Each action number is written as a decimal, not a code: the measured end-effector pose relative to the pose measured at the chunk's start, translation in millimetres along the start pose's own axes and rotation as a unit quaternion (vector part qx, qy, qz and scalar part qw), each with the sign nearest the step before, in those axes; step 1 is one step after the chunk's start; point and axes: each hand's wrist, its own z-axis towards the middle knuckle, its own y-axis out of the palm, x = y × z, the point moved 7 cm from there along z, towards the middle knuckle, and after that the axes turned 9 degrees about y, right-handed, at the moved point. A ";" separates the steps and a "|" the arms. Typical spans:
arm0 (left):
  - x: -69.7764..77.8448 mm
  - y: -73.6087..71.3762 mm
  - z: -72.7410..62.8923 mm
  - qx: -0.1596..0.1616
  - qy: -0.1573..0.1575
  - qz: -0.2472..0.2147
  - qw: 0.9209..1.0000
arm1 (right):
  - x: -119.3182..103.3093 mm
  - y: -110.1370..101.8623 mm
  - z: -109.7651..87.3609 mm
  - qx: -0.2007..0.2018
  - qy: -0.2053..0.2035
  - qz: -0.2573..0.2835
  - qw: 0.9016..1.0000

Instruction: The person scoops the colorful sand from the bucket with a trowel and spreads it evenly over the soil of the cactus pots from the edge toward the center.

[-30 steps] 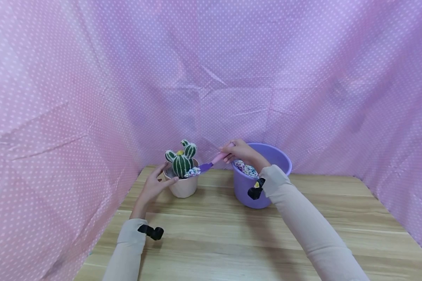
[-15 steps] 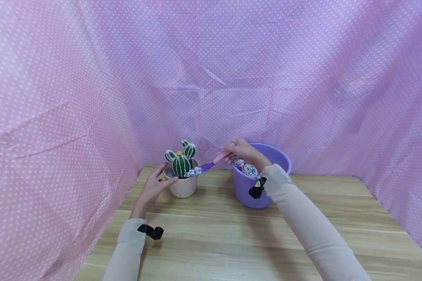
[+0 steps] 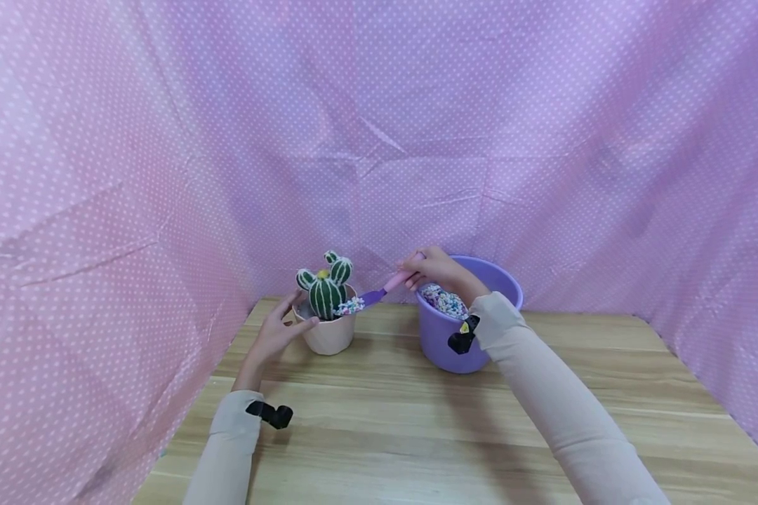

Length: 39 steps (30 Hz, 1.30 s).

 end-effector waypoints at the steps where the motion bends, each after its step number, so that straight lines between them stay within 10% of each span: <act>1: -0.4 0.0 0.3 0.001 0.000 -0.003 1.000 | 0.1 0.2 0.3 0.001 0.000 0.001 1.000; 21: 37.5 3.5 -8.7 -0.005 -0.020 -0.060 0.998 | 2.0 6.2 1.9 0.027 -0.038 0.006 0.999; 30: -2.9 4.5 0.3 0.009 -0.014 -0.054 0.998 | 2.0 4.7 3.6 0.038 -0.044 -0.005 0.998; 39: -2.5 4.9 1.9 0.004 -0.018 -0.072 0.997 | 0.7 5.7 4.2 0.035 -0.041 -0.013 0.998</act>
